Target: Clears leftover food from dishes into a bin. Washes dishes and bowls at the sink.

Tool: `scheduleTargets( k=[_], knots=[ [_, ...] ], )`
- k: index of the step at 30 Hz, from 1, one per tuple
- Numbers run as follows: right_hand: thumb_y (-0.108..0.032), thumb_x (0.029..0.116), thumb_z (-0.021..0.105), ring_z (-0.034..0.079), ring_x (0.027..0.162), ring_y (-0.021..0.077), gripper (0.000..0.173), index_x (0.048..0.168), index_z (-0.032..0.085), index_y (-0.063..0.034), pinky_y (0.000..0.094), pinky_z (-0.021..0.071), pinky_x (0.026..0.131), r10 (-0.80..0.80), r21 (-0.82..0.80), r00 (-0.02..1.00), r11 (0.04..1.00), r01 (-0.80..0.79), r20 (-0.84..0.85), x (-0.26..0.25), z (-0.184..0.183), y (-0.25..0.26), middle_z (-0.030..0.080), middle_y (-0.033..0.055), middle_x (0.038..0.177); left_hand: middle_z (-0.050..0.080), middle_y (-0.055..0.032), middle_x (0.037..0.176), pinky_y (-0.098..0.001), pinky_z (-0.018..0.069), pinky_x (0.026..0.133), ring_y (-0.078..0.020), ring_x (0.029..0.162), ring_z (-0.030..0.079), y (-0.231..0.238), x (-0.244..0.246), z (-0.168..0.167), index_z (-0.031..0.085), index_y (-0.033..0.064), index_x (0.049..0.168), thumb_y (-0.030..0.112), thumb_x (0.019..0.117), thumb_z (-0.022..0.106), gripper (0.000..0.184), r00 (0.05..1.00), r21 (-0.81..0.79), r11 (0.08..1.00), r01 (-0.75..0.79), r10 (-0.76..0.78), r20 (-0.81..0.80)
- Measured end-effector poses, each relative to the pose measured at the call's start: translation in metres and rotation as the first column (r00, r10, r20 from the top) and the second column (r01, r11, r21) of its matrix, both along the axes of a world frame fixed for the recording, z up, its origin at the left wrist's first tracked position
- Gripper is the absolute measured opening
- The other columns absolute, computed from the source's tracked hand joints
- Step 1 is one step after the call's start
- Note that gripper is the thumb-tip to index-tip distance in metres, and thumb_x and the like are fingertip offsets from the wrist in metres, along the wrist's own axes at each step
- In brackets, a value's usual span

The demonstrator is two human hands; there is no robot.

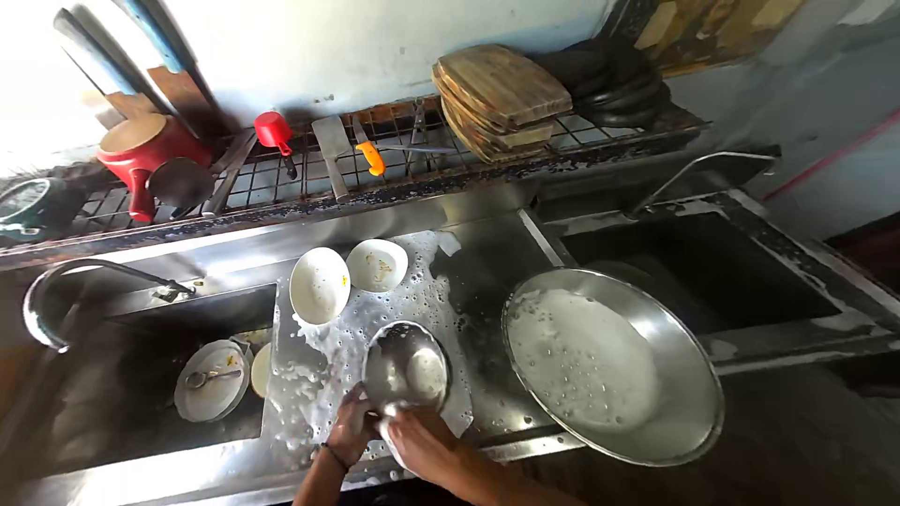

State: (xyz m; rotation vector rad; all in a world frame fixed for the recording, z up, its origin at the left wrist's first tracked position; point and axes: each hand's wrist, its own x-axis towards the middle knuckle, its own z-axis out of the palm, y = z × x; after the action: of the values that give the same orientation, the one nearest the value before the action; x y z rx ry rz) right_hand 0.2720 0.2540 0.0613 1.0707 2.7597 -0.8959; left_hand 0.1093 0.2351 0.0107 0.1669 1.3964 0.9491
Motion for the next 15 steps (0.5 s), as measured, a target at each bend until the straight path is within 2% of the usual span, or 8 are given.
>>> scheduleTargets(
  k=[3, 5, 7, 9, 11, 12, 13, 15],
  knots=[
    [-0.016, 0.1002, 0.054, 0.066, 0.108, 0.0469, 0.025, 0.108, 0.07, 0.0025, 0.0671, 0.0518, 0.087, 0.115, -0.283, 0.939, 0.959, -0.02, 0.323, 0.036, -0.015, 0.009, 0.069, 0.027, 0.113, 0.074, -0.0233, 0.097, -0.038, 0.0579, 0.053, -0.0285, 0.064, 0.071, -0.008, -0.005, -0.02, 0.042, 0.0058, 0.151, 0.004, 0.1064, 0.039, 0.045, 0.997, 0.032, 0.999, 0.031, -0.029, -0.077],
    [-0.021, 0.1035, 0.054, 0.059, 0.125, 0.0483, 0.033, 0.121, 0.069, 0.0032, 0.0699, 0.0436, 0.102, 0.073, -0.263, 0.932, 0.964, 0.025, 0.355, 0.069, -0.027, 0.013, 0.065, 0.0289, 0.128, 0.075, -0.0235, 0.099, -0.0356, 0.057, 0.05, -0.0263, 0.057, 0.069, -0.003, 0.001, -0.024, 0.041, 0.0055, 0.151, 0.017, 0.1102, 0.027, 0.045, 0.995, 0.127, 0.991, 0.05, -0.039, -0.091],
    [-0.027, 0.1028, 0.056, 0.052, 0.135, 0.0462, 0.042, 0.133, 0.065, 0.0001, 0.0697, 0.0366, 0.111, -0.005, -0.208, 0.934, 0.974, 0.085, 0.356, 0.081, -0.028, 0.015, 0.06, 0.0275, 0.139, 0.073, -0.0178, 0.115, -0.0398, 0.0578, 0.053, -0.0284, 0.07, 0.072, 0.005, 0.012, -0.019, 0.04, 0.0118, 0.155, 0.034, 0.1089, 0.026, 0.053, 0.981, 0.23, 0.958, 0.171, -0.144, -0.129],
    [-0.021, 0.1012, 0.056, 0.056, 0.131, 0.047, 0.039, 0.129, 0.066, 0.0042, 0.0663, 0.0417, 0.108, 0.004, -0.164, 0.931, 0.985, 0.06, 0.365, 0.073, -0.031, 0.019, 0.062, 0.0292, 0.135, 0.067, -0.0143, 0.131, -0.0446, 0.0604, 0.062, -0.0286, 0.087, 0.073, 0.011, 0.031, -0.008, 0.035, 0.016, 0.159, 0.045, 0.1014, 0.049, 0.066, 0.922, 0.299, 0.887, 0.351, -0.272, -0.276],
    [-0.024, 0.1017, 0.056, 0.058, 0.129, 0.0441, 0.042, 0.134, 0.062, 0.0027, 0.0616, 0.0454, 0.106, -0.01, -0.17, 0.948, 0.983, 0.067, 0.317, 0.066, -0.048, 0.024, 0.062, 0.0267, 0.136, 0.063, -0.0176, 0.137, -0.0485, 0.0598, 0.089, -0.0285, 0.107, 0.07, 0.025, 0.049, -0.001, 0.027, 0.0135, 0.163, 0.054, 0.0897, 0.07, 0.094, 0.726, 0.209, 0.794, 0.57, -0.367, -0.582],
    [-0.027, 0.1021, 0.056, 0.059, 0.128, 0.0432, 0.044, 0.136, 0.062, 0.0006, 0.0607, 0.0454, 0.107, -0.002, -0.193, 0.96, 0.979, 0.058, 0.278, 0.064, -0.056, 0.026, 0.063, 0.0257, 0.135, 0.063, -0.0196, 0.137, -0.0508, 0.0541, 0.102, -0.0306, 0.116, 0.067, 0.031, 0.055, -0.004, 0.025, 0.0108, 0.163, 0.052, 0.0892, 0.071, 0.097, 0.62, 0.119, 0.779, 0.615, -0.385, -0.684],
    [-0.028, 0.1019, 0.056, 0.061, 0.125, 0.0417, 0.044, 0.137, 0.062, -0.0025, 0.0601, 0.047, 0.105, 0.017, -0.206, 0.964, 0.978, 0.039, 0.264, 0.064, -0.06, 0.025, 0.065, 0.0239, 0.133, 0.064, -0.0213, 0.134, -0.0532, 0.0506, 0.106, -0.0335, 0.12, 0.066, 0.036, 0.056, -0.008, 0.03, 0.009, 0.161, 0.039, 0.0935, 0.069, 0.083, 0.563, 0.055, 0.793, 0.607, -0.38, -0.734],
    [-0.027, 0.1003, 0.058, 0.062, 0.122, 0.0456, 0.043, 0.133, 0.064, 0.0012, 0.0641, 0.0466, 0.102, 0.032, -0.161, 0.939, 0.987, 0.025, 0.342, 0.071, -0.042, 0.019, 0.065, 0.0268, 0.129, 0.064, -0.0232, 0.134, -0.0562, 0.0484, 0.107, -0.0373, 0.123, 0.064, 0.041, 0.05, -0.014, 0.039, 0.0111, 0.157, 0.012, 0.0942, 0.062, 0.067, 0.548, -0.015, 0.82, 0.572, -0.395, -0.738]
  ],
)
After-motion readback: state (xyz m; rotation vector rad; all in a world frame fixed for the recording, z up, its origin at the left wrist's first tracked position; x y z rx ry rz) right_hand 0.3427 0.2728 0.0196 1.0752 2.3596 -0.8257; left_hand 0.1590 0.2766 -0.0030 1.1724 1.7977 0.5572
